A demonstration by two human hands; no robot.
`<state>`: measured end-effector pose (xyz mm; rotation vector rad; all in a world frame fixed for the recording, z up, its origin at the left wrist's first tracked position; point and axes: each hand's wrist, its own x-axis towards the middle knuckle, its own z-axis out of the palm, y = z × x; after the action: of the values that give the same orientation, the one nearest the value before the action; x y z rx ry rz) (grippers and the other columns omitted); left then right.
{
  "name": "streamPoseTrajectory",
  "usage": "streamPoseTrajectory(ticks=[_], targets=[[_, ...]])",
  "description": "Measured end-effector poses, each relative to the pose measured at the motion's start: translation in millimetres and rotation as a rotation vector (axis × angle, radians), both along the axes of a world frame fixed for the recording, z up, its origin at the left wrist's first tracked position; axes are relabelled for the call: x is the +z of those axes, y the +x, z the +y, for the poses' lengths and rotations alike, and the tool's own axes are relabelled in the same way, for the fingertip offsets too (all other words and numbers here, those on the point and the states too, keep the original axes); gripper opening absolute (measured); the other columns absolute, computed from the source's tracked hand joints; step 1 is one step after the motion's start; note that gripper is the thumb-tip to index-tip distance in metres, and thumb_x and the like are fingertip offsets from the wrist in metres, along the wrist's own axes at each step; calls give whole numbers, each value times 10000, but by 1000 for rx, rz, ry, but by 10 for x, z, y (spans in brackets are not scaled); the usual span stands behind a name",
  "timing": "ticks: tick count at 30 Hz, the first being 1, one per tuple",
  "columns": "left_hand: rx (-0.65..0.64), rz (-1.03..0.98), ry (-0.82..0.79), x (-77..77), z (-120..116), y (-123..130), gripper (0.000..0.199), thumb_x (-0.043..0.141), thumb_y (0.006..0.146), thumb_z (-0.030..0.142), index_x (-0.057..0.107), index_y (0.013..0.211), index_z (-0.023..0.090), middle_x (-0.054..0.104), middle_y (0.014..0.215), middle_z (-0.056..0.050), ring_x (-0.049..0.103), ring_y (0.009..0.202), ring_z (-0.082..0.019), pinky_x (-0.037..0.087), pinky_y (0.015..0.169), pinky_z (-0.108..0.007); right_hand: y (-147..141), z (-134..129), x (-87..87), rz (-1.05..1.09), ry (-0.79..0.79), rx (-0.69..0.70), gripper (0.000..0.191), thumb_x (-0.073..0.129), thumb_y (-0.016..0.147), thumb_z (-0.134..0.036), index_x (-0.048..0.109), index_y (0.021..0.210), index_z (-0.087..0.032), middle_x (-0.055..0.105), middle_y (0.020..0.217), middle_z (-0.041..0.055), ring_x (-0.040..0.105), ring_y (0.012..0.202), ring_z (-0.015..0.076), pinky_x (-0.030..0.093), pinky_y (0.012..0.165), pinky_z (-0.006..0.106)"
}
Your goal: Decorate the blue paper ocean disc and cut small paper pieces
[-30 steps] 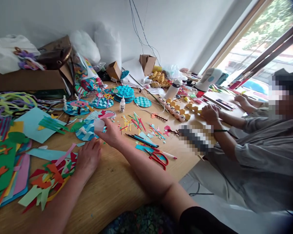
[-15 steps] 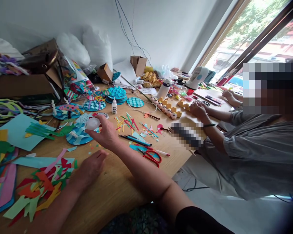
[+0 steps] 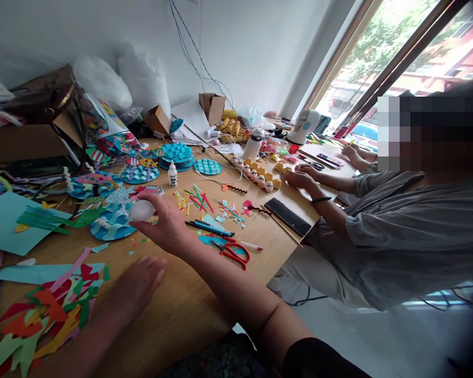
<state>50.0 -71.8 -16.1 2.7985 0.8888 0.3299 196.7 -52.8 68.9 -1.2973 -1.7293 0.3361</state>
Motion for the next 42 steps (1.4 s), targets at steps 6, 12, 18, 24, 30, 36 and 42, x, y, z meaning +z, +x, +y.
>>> streamPoseTrajectory(ticks=[6, 12, 18, 24, 30, 36, 42], targets=[[272, 69, 181, 23, 307, -139, 281, 413, 797, 128, 615, 993, 131, 656, 998, -130, 581, 981, -271, 467, 865, -406, 37, 254, -113, 115, -144, -122, 428, 702, 705, -333, 584, 1087, -179, 661, 908, 13, 576, 713, 127, 436, 629, 224], [426, 86, 219, -77, 428, -125, 328, 424, 802, 110, 581, 1090, 112, 616, 1131, -138, 531, 1094, -266, 435, 922, -389, -16, 470, -271, 191, -162, -72, 424, 739, 639, -308, 632, 1020, -157, 634, 785, -10, 537, 636, 106, 402, 588, 212], [506, 69, 214, -145, 397, -103, 348, 428, 835, 141, 549, 1160, 119, 559, 1259, -147, 488, 1165, -277, 432, 917, -407, -91, 573, -385, 165, -163, -28, 336, 737, 617, -300, 645, 906, -154, 625, 739, -13, 541, 655, 123, 398, 608, 226], [535, 65, 182, -141, 351, -79, 360, 436, 852, 198, 534, 1192, 133, 556, 1267, -146, 486, 1157, -293, 451, 862, -432, -138, 625, -462, 78, -151, -36, 266, 707, 631, -328, 637, 841, -181, 603, 708, -22, 523, 647, 124, 372, 600, 227], [549, 57, 141, -119, 324, -73, 364, 447, 855, 201, 522, 1206, 143, 541, 1288, -139, 464, 1187, -291, 430, 890, -441, -137, 645, -509, 93, -178, -27, 254, 702, 613, -347, 614, 790, -188, 560, 650, -43, 483, 595, 109, 349, 561, 211], [543, 52, 115, -87, 317, -73, 364, 453, 850, 193, 520, 1202, 130, 545, 1287, -140, 467, 1182, -287, 429, 884, -436, -148, 653, -524, 90, -190, -27, 226, 693, 627, -341, 610, 771, -189, 545, 630, -48, 478, 593, 105, 346, 558, 205], [546, 41, 104, -102, 322, -70, 366, 447, 850, 187, 520, 1204, 131, 535, 1290, -150, 455, 1193, -294, 418, 904, -449, -174, 642, -507, 70, -199, -50, 197, 704, 613, -321, 595, 718, -194, 519, 609, -59, 459, 577, 97, 329, 550, 200]])
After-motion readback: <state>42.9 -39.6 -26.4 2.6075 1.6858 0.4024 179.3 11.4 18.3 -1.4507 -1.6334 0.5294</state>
